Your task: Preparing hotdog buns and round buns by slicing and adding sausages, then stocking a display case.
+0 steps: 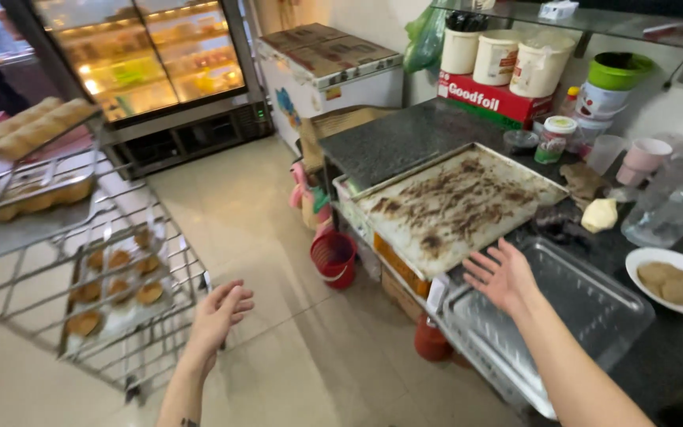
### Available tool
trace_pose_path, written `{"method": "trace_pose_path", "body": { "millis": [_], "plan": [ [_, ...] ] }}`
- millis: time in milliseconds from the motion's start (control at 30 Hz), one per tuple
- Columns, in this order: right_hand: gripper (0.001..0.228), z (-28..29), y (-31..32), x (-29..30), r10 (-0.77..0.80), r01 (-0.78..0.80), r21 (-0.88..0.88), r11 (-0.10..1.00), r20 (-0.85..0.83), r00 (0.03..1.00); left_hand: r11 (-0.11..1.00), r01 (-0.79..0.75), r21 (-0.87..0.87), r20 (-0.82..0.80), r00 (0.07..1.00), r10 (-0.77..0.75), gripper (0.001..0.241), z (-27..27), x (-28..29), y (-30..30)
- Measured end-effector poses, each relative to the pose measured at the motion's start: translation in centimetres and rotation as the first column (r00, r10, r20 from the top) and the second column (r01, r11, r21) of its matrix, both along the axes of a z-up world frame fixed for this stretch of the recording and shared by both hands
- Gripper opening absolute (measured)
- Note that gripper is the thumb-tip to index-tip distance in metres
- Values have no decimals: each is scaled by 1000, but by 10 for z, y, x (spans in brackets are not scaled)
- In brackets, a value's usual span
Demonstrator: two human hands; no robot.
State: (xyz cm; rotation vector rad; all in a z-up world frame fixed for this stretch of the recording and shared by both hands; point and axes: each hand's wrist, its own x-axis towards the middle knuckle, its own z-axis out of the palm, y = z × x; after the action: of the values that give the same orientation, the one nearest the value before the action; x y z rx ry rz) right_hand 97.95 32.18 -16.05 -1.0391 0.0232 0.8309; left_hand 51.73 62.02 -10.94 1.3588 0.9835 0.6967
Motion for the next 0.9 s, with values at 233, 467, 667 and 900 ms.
{"method": "trace_pose_path", "body": {
  "millis": [233, 467, 667, 900],
  "plan": [
    [84, -45, 77, 113, -155, 139, -195, 971, -67, 986, 989, 92, -120, -203, 972, -115, 47, 16, 185, 71],
    [69, -133, 76, 172, -245, 209, -393, 895, -42, 969, 890, 169, -423, -191, 944, -269, 51, -112, 332, 117],
    [90, -107, 73, 162, -303, 237, -459, 856, -75, 950, 746, 256, -614, -115, 907, -406, 66, -181, 427, 138],
    [57, -93, 93, 147, -514, 399, -534, 745, -80, 854, 601, 272, -751, 62, 936, -347, 46, -192, 459, 174]
  ]
}}
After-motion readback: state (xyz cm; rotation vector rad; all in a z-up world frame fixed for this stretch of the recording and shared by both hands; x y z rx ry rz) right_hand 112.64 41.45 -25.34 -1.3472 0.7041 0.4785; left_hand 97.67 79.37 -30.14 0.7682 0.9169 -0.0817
